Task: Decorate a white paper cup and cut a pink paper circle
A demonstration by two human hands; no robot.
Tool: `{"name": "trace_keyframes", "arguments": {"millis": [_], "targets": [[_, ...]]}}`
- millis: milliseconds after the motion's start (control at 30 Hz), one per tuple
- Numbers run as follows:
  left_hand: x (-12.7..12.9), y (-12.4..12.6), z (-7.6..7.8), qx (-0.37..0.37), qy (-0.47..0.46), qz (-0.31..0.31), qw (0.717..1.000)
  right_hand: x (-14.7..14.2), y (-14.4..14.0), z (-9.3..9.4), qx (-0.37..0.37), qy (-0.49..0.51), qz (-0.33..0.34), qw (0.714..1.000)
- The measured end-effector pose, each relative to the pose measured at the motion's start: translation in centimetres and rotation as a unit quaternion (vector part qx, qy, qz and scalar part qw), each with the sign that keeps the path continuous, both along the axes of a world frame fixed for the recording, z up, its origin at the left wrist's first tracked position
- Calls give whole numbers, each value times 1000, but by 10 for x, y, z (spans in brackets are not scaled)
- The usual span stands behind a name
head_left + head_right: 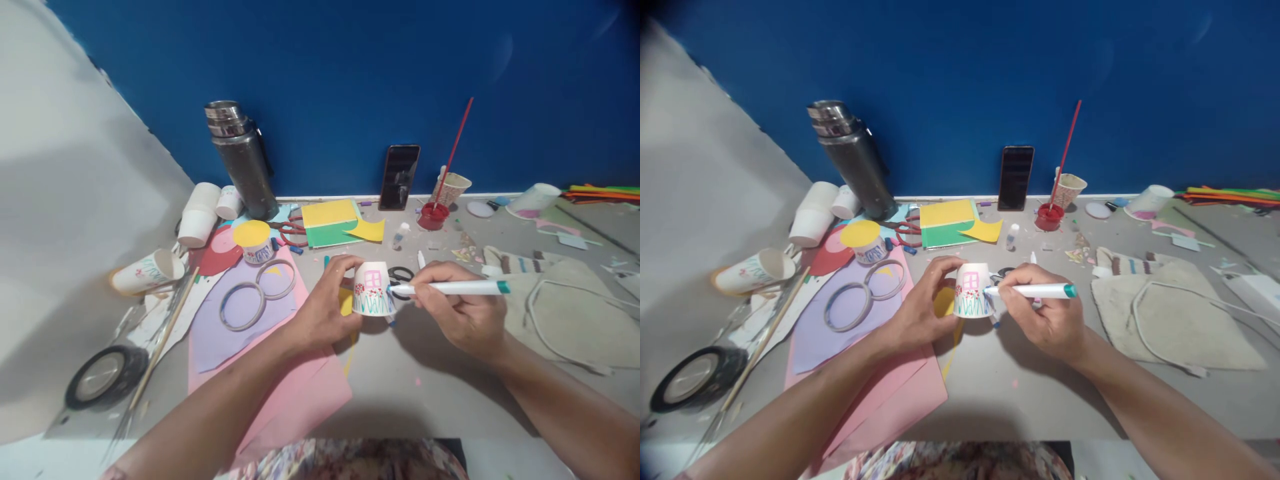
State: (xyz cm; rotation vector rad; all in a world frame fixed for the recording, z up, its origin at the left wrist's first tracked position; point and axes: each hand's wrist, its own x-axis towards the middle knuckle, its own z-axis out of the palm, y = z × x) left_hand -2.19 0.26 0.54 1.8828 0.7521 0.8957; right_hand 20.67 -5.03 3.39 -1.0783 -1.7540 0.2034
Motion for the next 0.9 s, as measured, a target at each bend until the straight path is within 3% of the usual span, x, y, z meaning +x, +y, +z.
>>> {"name": "trace_keyframes", "arguments": {"millis": [600, 900], "targets": [[-1, 0, 0, 4, 5, -12, 1000, -4, -1, 3, 9, -8, 7, 1000], [-1, -1, -1, 22, 18, -19, 999, -6, 0, 3, -10, -32, 43, 999]]}}
